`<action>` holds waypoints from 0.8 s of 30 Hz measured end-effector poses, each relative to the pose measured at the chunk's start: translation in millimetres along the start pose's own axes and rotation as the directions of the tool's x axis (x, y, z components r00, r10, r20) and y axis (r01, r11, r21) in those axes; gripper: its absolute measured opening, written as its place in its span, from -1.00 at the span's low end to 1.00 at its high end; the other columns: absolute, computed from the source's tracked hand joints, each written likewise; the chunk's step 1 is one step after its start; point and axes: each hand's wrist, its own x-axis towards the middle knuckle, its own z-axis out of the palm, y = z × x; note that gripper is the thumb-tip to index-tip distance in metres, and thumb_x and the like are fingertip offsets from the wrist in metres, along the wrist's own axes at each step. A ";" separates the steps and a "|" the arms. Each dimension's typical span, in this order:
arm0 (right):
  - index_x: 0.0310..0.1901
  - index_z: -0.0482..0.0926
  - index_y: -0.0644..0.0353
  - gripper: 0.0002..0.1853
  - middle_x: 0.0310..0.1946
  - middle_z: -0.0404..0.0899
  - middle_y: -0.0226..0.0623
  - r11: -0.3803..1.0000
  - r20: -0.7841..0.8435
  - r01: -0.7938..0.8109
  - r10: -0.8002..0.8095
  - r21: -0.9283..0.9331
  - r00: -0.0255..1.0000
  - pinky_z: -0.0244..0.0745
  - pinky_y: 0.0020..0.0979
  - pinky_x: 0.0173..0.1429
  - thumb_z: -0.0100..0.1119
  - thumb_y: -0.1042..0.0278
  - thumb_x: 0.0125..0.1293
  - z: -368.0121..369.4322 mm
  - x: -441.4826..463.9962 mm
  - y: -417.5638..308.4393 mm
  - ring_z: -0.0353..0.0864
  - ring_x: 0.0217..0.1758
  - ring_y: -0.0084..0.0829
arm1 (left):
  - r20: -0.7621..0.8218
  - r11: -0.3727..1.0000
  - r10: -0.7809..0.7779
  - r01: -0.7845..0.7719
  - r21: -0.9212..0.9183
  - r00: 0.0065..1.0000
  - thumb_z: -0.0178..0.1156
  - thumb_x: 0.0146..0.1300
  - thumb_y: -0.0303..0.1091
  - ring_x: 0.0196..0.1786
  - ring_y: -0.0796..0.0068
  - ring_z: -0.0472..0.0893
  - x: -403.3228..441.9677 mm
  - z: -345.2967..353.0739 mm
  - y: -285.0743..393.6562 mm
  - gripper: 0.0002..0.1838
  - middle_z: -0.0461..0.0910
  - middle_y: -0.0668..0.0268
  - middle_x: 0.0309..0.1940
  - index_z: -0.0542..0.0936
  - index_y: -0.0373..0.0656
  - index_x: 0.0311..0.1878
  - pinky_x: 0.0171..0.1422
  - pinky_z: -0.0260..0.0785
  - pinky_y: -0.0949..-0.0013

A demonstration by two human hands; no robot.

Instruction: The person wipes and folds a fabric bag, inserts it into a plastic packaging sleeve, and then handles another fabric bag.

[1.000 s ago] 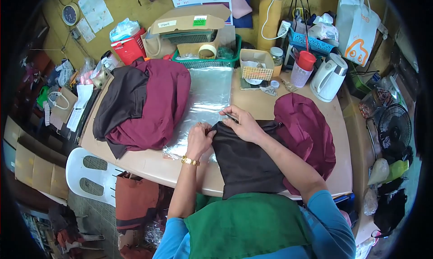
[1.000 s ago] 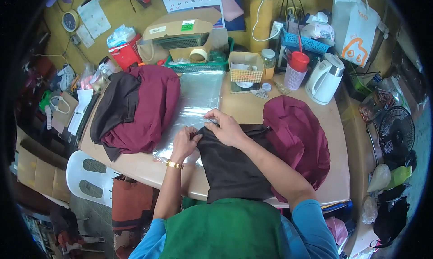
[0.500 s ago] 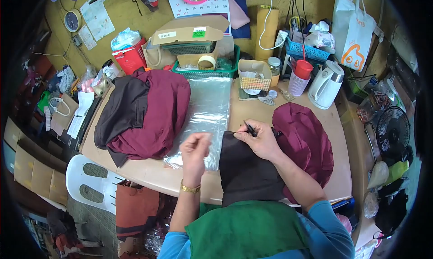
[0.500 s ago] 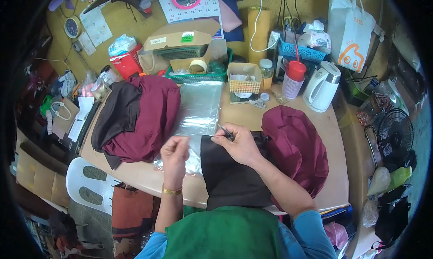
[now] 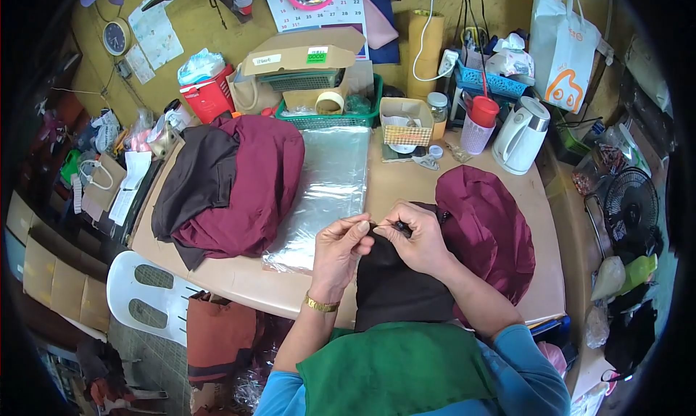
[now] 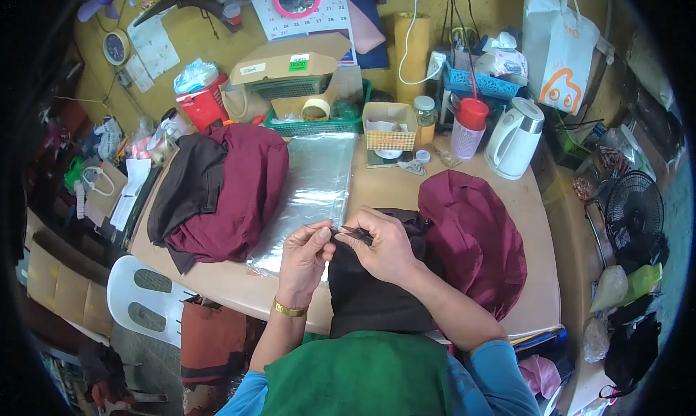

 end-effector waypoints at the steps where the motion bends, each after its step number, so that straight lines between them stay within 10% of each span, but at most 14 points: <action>1: -0.34 0.54 0.30 -0.82 -0.46 0.53 -0.24 1.000 0.001 -0.003 0.003 -0.002 1.000 0.43 -0.34 -0.27 0.41 0.51 0.22 0.9 -0.8 0.5 0.54 -0.42 -0.36 | -0.039 0.985 -0.036 0.029 -0.169 0.999 0.26 0.41 -0.39 -0.21 0.55 0.74 -0.7 1.4 -2.6 -0.83 0.71 0.19 -0.20 0.67 -0.30 -0.07 -0.18 0.67 0.57; 11: -0.03 0.64 0.18 -0.68 -0.14 0.49 -0.25 0.946 -0.168 -0.002 -0.056 -0.324 0.984 0.47 -0.31 -0.24 0.45 0.39 0.18 -9.8 1.5 -15.8 0.61 -0.21 -0.23 | -0.027 0.976 0.032 -0.037 -0.215 0.999 0.16 0.48 -0.40 0.11 0.24 0.70 -3.4 10.2 9.8 -0.86 0.64 -0.08 0.06 0.58 -0.28 -0.16 0.19 0.66 0.30; 14: -0.04 0.65 0.13 -0.66 -0.20 0.49 -0.32 0.776 -0.016 0.190 -0.250 -0.602 0.968 0.42 -0.31 -0.25 0.45 0.39 0.12 -18.2 -3.0 -27.7 0.62 -0.22 -0.29 | -0.001 0.970 0.048 -0.047 -0.238 0.999 0.16 0.48 -0.38 0.10 0.26 0.70 -1.6 12.3 2.3 -0.86 0.62 -0.10 0.10 0.57 -0.26 -0.18 0.23 0.63 0.27; 24: -0.33 0.55 0.09 -0.78 -0.42 0.45 -0.40 0.645 -0.007 0.314 -0.443 -0.697 0.896 0.31 -0.33 -0.30 0.41 0.46 0.00 -12.2 -5.0 -24.8 0.58 -0.39 -0.43 | 0.007 0.986 0.067 -0.065 -0.156 0.998 0.13 0.51 -0.35 0.01 0.40 0.69 2.2 26.7 -8.7 -0.86 0.64 -0.03 0.12 0.55 -0.19 -0.18 0.18 0.60 0.29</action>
